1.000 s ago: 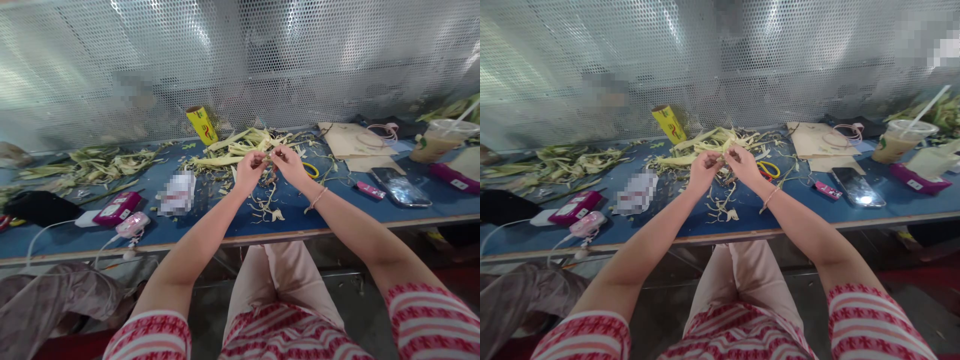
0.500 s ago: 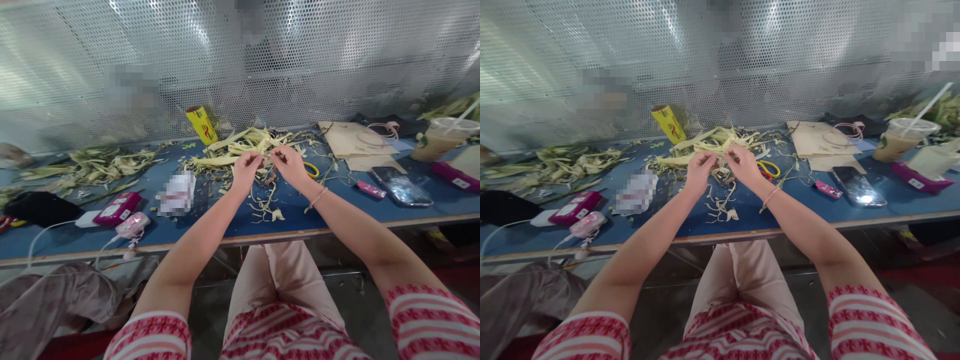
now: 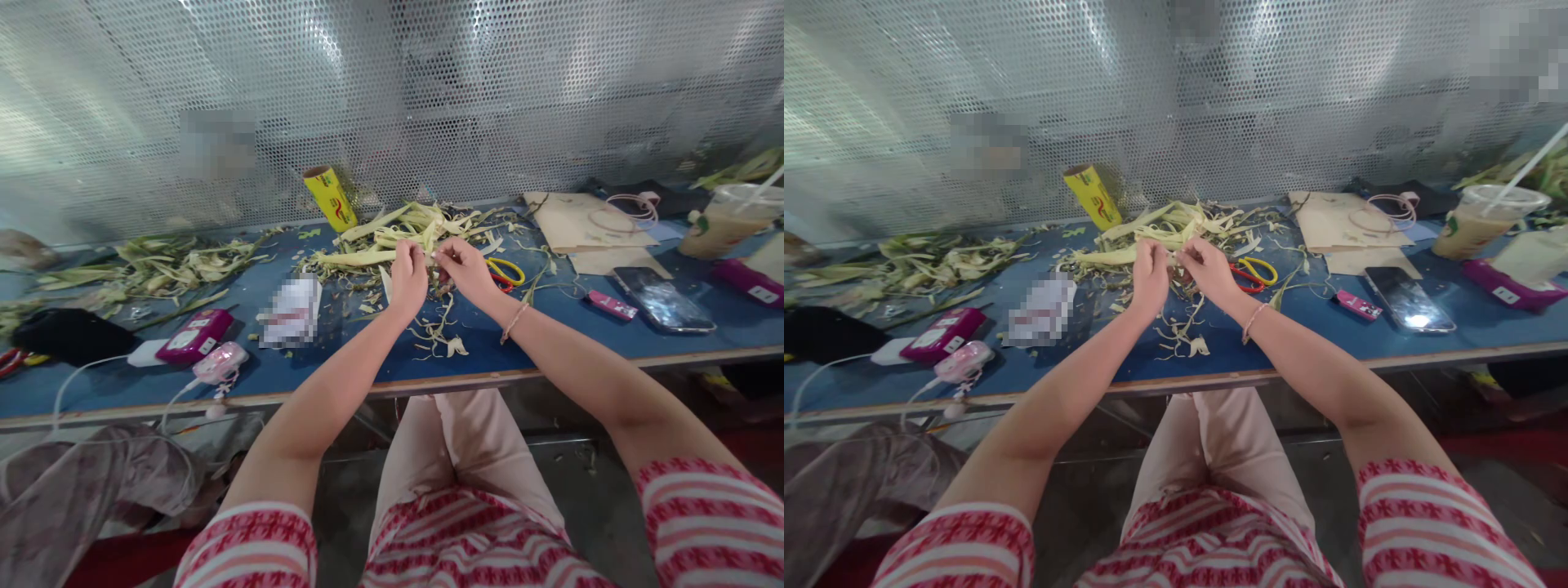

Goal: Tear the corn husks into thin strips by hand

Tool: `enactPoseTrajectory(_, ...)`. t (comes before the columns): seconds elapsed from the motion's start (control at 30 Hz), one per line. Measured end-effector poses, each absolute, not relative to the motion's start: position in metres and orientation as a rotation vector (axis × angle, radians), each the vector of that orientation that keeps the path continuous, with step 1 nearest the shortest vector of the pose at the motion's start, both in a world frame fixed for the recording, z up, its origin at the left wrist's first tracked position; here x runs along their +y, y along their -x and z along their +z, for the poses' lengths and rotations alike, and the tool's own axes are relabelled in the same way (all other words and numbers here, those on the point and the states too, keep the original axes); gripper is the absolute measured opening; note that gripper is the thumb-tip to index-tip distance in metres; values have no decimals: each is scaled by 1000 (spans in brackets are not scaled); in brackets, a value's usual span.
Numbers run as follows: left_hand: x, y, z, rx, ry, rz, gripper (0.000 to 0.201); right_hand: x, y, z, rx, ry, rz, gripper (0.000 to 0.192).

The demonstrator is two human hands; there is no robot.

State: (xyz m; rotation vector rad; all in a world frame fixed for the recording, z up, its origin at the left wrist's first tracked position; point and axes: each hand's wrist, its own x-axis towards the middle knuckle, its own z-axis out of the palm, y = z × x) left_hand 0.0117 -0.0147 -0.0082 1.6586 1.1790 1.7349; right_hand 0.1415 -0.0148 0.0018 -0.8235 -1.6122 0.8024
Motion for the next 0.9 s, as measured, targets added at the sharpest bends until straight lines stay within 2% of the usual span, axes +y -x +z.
enactPoseTrajectory(0.17,-12,-12,-10,1213,-1724,1722,27,-12,-141,1,-1525,808,883,39)
enactPoseTrajectory(0.33,-10,-12,-12,1239,-1742,1721,27,-10,-142,1,-1459,815,983,38)
enactPoseTrajectory(0.5,-12,-10,-10,1283,-1851,1737,25,-11,-143,4,-1482,852,922,37)
enactPoseTrajectory(0.67,-15,-11,-8,1275,-1880,1764,25,-14,-144,5,-1551,918,777,25)
enactPoseTrajectory(0.9,-14,-13,-7,1115,-1646,1771,29,-14,-146,5,-1577,907,696,24)
